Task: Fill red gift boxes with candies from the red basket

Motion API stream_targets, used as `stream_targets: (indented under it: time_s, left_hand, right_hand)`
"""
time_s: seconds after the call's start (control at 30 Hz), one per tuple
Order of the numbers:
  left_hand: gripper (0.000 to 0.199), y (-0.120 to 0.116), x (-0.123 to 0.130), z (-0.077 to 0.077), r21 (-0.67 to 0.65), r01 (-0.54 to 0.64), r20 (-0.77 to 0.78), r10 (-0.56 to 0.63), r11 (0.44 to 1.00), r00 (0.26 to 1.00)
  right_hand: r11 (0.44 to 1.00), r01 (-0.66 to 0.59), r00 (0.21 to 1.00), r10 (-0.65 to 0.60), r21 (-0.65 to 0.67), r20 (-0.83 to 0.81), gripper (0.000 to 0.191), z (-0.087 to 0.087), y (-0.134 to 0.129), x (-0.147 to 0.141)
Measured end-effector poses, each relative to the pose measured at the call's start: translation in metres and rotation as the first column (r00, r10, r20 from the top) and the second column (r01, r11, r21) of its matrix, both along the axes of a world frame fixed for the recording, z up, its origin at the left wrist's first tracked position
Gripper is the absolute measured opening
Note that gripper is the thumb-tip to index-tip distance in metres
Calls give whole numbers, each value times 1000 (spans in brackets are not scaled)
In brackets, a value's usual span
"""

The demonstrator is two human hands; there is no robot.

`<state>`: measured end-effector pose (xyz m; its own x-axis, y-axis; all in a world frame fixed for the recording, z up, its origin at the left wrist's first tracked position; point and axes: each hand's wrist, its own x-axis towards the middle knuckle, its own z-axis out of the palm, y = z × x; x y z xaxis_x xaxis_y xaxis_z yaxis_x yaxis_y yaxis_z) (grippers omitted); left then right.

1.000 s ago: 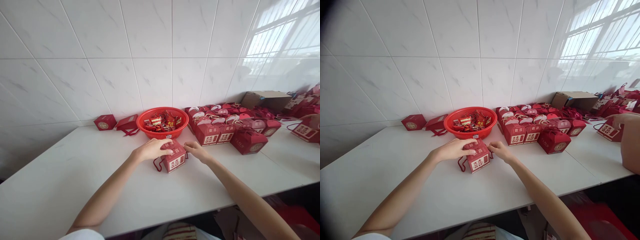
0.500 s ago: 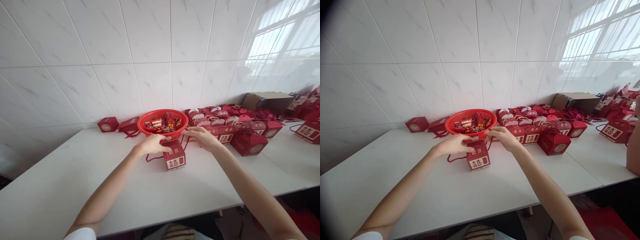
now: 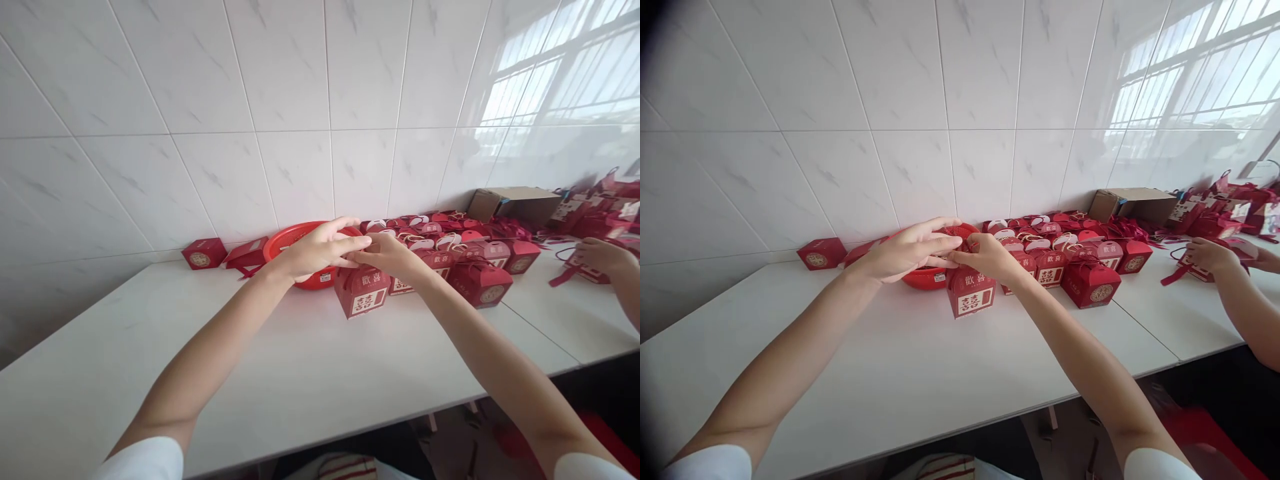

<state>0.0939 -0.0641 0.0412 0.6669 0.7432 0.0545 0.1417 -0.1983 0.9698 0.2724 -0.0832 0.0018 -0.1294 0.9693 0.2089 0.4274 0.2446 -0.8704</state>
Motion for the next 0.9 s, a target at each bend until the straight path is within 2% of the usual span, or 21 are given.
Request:
stream_targets:
  time_s: [0.13,0.27,0.4,0.47,0.6,0.73,0.83,0.9]
  left_hand:
    - [72,-4,7,-8,28,57,0,-57,998,998]
    - [75,-4,10,-13,91,142,-3,-142,986,990]
    - [73,-8,12,-11,156,266,26,-274,951,962]
    - [71,-10,12,-10,171,304,35,-315,937,949]
    - [61,-8,7,-13,202,370,45,-386,907,921]
    - [47,6,-7,-28,174,383,-44,-382,907,923]
    - [41,19,-21,-43,132,385,-148,-365,914,919]
    - [39,28,-32,-51,112,360,-206,-333,926,920]
  right_hand:
    - [994,78,997,-79,78,-1,37,-6,-7,9]
    - [983,117,993,-113,142,-32,28,-9,-17,22]
    - [963,188,982,-181,195,-55,16,2,-35,38]
    - [935,282,959,-274,214,-70,11,13,-47,50]
    - [822,519,854,-485,233,-190,6,43,-74,89]
    - [621,743,658,-609,251,-442,14,66,-99,136]
    - [482,849,520,-687,217,-507,20,63,-105,175]
    - [427,875,482,-725,228,-492,19,51,-101,205]
